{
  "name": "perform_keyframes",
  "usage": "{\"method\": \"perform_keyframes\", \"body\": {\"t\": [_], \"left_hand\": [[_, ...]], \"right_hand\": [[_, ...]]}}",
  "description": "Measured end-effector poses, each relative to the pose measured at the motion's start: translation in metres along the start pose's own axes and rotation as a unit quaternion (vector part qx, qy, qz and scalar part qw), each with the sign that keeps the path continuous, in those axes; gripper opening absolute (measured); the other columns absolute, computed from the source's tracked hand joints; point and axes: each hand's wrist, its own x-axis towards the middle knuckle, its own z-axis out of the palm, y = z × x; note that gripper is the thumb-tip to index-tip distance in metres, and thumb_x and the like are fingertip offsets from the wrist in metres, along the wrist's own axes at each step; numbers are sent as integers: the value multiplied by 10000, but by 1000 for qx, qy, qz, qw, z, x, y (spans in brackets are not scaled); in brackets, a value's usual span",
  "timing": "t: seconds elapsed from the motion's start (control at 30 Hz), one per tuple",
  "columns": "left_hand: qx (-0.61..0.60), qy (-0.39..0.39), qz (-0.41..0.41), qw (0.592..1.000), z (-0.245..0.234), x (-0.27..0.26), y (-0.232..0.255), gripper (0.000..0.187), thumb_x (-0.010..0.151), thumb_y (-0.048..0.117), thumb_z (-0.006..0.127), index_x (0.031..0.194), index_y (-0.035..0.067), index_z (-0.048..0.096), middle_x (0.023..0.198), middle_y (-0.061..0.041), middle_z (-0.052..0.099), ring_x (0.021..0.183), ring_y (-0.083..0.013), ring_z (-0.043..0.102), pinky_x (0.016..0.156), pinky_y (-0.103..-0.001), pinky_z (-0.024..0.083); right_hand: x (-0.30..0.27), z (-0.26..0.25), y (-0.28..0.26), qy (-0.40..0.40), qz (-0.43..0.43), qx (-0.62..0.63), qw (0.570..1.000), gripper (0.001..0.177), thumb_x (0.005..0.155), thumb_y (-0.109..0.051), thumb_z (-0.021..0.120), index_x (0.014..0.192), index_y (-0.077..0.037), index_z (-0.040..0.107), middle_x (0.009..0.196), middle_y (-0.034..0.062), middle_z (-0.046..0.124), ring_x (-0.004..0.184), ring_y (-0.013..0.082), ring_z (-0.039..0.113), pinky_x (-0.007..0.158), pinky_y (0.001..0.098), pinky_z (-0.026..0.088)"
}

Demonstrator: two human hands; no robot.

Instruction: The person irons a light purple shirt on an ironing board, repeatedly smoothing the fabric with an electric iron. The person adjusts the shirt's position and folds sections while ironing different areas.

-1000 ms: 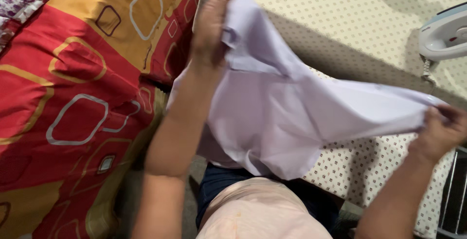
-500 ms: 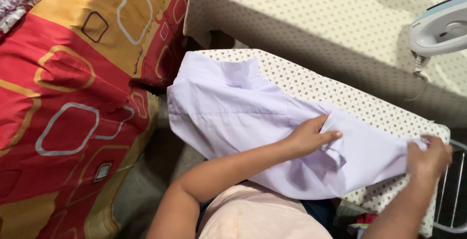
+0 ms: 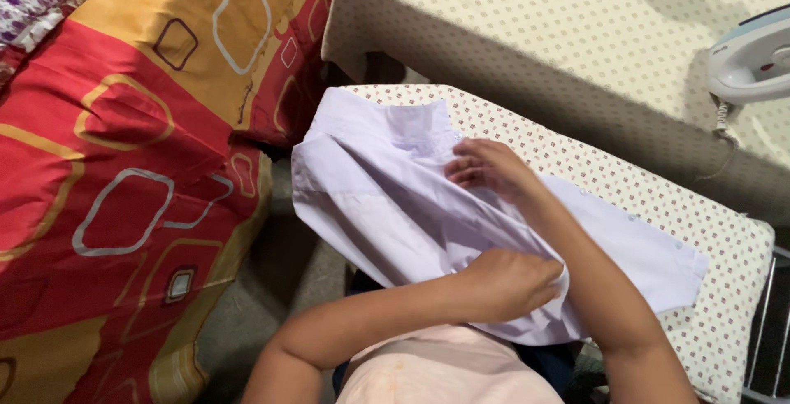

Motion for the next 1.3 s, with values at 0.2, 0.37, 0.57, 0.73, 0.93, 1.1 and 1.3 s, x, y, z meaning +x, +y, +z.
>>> {"method": "perform_keyframes", "body": {"t": [0.2,0.37,0.57,0.73,0.93,1.1,1.3], "left_hand": [[14,-60,57,996,-32,-27,12,259,972,309,577,1022,57,618,922,-129,707,856,-374,706,719,-519,544],[-3,-88,-22,996,-88,-24,-37,330,939,260,605,1224,103,660,1070,-109,734,1004,-303,707,855,-440,547],[235,162,-25,958,-185,-25,-183,806,588,-77,631,1373,95,566,1446,-251,526,1264,-430,533,1041,-465,417],[256,46,-155,953,-220,-33,-222,623,650,57,682,1262,172,679,1262,-139,669,1283,-390,529,1120,-550,310],[260,-60,-276,923,-257,-72,-214,290,767,244,732,1050,221,790,1103,-83,794,1111,-269,682,1127,-444,388],[-88,173,-104,975,-271,-135,-238,106,862,107,660,962,81,685,1340,-76,663,1053,-228,607,905,-396,489],[96,376,-243,889,-283,-221,-232,122,962,7,576,1051,44,650,946,-72,673,849,-140,638,761,-336,535]], "right_hand": [[22,32,-5,248,-353,-505,747,661,721,-362,900,1191,12,626,1036,202,685,842,321,702,773,451,561],[30,37,0,206,-161,-525,810,630,681,-350,937,1144,-40,643,798,148,708,784,303,679,736,443,535],[17,34,3,60,-174,-299,936,318,929,-234,848,942,18,654,835,83,710,753,107,617,665,301,525],[-42,45,-39,-32,-139,-204,969,217,924,-144,703,1141,-130,690,822,3,732,607,58,576,546,249,473],[-85,31,-82,-67,-241,-162,954,142,954,-97,702,1075,-23,698,861,25,761,600,41,564,515,234,456],[-87,39,-85,-127,-263,-29,956,196,980,-88,718,1164,-26,687,887,28,702,734,62,601,611,240,489],[-71,128,-67,-60,-6,-129,990,510,823,-330,751,1226,-44,624,958,102,749,826,199,757,727,362,637]]}}
